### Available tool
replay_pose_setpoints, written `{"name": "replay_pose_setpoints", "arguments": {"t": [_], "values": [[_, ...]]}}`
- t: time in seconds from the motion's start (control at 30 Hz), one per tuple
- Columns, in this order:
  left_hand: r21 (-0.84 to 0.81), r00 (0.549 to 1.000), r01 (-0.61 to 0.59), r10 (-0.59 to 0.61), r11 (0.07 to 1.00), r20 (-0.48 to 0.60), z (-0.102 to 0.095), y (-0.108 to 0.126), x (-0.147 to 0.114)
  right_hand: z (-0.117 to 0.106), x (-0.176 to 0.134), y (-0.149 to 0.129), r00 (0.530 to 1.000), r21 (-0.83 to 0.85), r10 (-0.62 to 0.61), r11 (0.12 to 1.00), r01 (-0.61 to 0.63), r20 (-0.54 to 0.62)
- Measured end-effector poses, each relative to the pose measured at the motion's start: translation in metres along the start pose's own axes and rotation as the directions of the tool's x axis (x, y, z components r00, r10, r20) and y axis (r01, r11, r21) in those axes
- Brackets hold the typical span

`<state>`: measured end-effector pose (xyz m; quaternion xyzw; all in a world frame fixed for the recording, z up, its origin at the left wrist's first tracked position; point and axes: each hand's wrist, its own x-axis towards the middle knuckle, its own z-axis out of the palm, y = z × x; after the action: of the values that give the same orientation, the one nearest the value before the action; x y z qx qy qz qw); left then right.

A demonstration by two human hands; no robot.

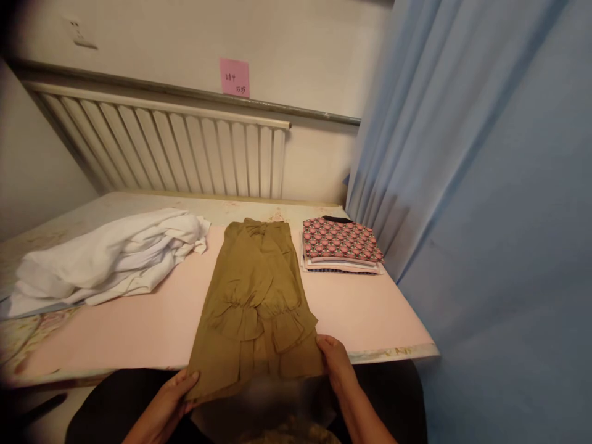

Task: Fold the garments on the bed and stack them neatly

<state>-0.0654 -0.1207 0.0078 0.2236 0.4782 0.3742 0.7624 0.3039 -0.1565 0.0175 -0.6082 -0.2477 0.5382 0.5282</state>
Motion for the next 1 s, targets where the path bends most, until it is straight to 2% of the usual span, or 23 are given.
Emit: {"name": "replay_pose_setpoints", "arguments": {"t": [0.1,0.2,0.57,0.77,1.0], "values": [[-0.003,1.000,0.003,-0.003,1.000,0.010,0.001,0.001,-0.001,0.003,-0.002,-0.001,0.997,0.102,0.012,0.995,-0.020,0.082],[-0.003,1.000,0.002,-0.002,1.000,0.027,0.002,0.002,-0.002,0.004,-0.003,0.000,0.993,0.138,0.041,0.989,-0.056,0.111],[0.006,0.999,0.000,0.000,1.000,0.032,0.000,0.000,-0.002,0.004,0.001,0.003,0.995,0.136,-0.003,0.991,-0.010,0.096],[-0.021,0.999,-0.017,0.018,1.000,0.051,-0.001,0.001,-0.004,0.009,-0.010,0.003,0.987,0.128,0.017,0.991,-0.037,0.158],[-0.053,0.993,-0.024,0.030,0.998,0.115,0.008,0.009,-0.031,0.006,-0.028,-0.013,0.957,0.178,-0.036,0.984,-0.016,0.287]]}}
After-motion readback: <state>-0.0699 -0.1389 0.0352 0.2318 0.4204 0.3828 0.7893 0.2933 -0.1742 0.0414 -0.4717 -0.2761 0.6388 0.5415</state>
